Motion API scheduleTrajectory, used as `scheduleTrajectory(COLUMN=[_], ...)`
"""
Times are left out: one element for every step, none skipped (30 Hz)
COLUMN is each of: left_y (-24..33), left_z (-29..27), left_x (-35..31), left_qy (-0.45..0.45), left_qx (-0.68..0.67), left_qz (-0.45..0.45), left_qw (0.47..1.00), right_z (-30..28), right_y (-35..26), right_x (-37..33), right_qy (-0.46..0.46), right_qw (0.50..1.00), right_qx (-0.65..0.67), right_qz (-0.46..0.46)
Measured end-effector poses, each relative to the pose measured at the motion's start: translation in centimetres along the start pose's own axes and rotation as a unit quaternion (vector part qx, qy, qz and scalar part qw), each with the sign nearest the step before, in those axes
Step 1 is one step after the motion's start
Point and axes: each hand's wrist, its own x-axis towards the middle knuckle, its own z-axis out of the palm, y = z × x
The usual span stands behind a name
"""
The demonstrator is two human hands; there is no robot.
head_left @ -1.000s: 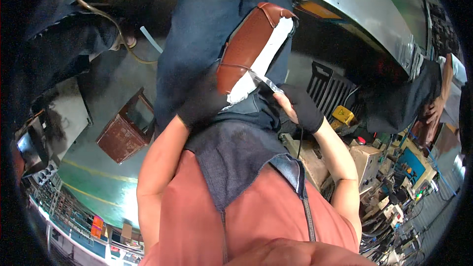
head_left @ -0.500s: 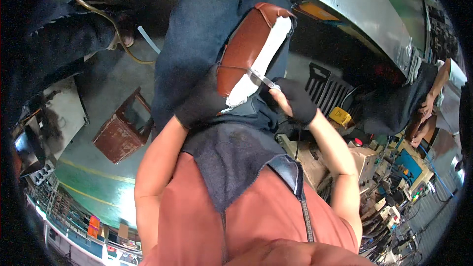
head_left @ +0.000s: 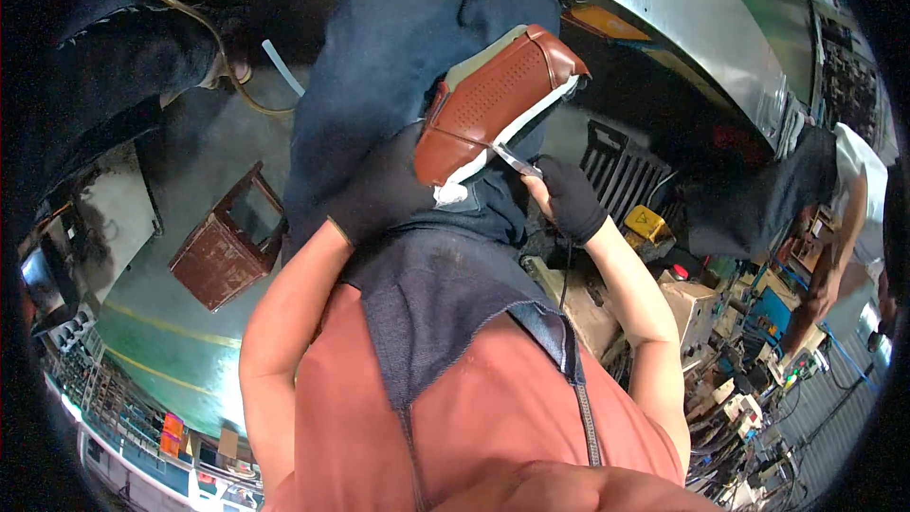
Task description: The person uses a pair of pliers to trim excess white material from the sole of a brown shoe. They repeatedly pick up shoes from a nearby surface, hold them on their lap, and scrape the edges of the soles before placing them back down.
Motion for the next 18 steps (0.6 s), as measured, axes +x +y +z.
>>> scheduleTrajectory(left_y=[0.0,0.1,0.3,0.4,0.4,0.1,-0.4,-0.8,-1.3,-1.6,-1.8,-1.9,-2.1,-2.2,-2.6,-2.8,-3.0,-3.0], left_z=[0.0,0.2,0.6,1.3,2.3,3.0,3.1,3.2,3.2,3.4,3.5,3.5,3.3,3.1,2.8,2.6,2.4,2.2], left_x=[0.0,0.2,0.2,0.8,1.8,2.7,3.1,3.5,3.9,4.0,4.0,4.0,4.2,4.4,4.3,4.1,3.9,3.5], left_qy=[0.019,0.037,0.058,0.1,0.141,0.181,0.187,0.193,0.197,0.203,0.209,0.218,0.213,0.208,0.2,0.19,0.181,0.172], left_qx=[0.01,0.021,0.033,-0.004,-0.042,-0.079,-0.042,-0.005,0.032,0.029,0.026,0.024,0.043,0.06,0.076,0.072,0.068,0.062], left_qz=[0.028,0.056,0.081,0.054,0.027,0.002,-0.009,-0.02,-0.031,-0.032,-0.034,-0.035,-0.028,-0.021,-0.018,-0.022,-0.026,-0.028], left_qw=[0.999,0.998,0.994,0.994,0.989,0.98,0.981,0.981,0.979,0.978,0.977,0.975,0.976,0.976,0.977,0.979,0.981,0.983], right_z=[0.2,0.2,0.2,0.2,0.4,0.5,0.6,0.4,-0.1,-0.8,-2.0,-3.8,-5.8,-7.5,-8.8,-9.8,-9.6,-8.9], right_y=[0.2,0.3,0.3,0.2,0.2,0.2,0.3,0.3,0.5,0.4,0.1,-0.3,-0.7,-1.0,-1.6,-3.3,-5.1,-7.1], right_x=[0.1,0.2,0.4,0.5,0.7,0.8,1.0,1.0,1.2,1.1,0.9,0.9,1.1,0.8,0.3,0.4,0.5,0.7], right_qy=[0.004,-0.004,-0.013,-0.024,-0.027,-0.03,-0.032,-0.046,-0.059,-0.073,-0.104,-0.136,-0.164,-0.165,-0.168,-0.163,-0.13,-0.097], right_qw=[1.0,1.0,1.0,0.999,0.999,0.999,0.999,0.999,0.998,0.997,0.994,0.99,0.986,0.985,0.984,0.984,0.991,0.994], right_qx=[-0.006,-0.012,-0.016,-0.022,-0.023,-0.024,-0.026,-0.018,-0.009,0.0,-0.003,-0.006,-0.012,-0.04,-0.066,-0.064,-0.007,0.049], right_qz=[-0.007,0.001,0.007,0.012,0.013,0.014,0.015,0.019,0.023,0.029,0.035,0.037,0.037,0.025,0.017,0.015,-0.008,-0.031])
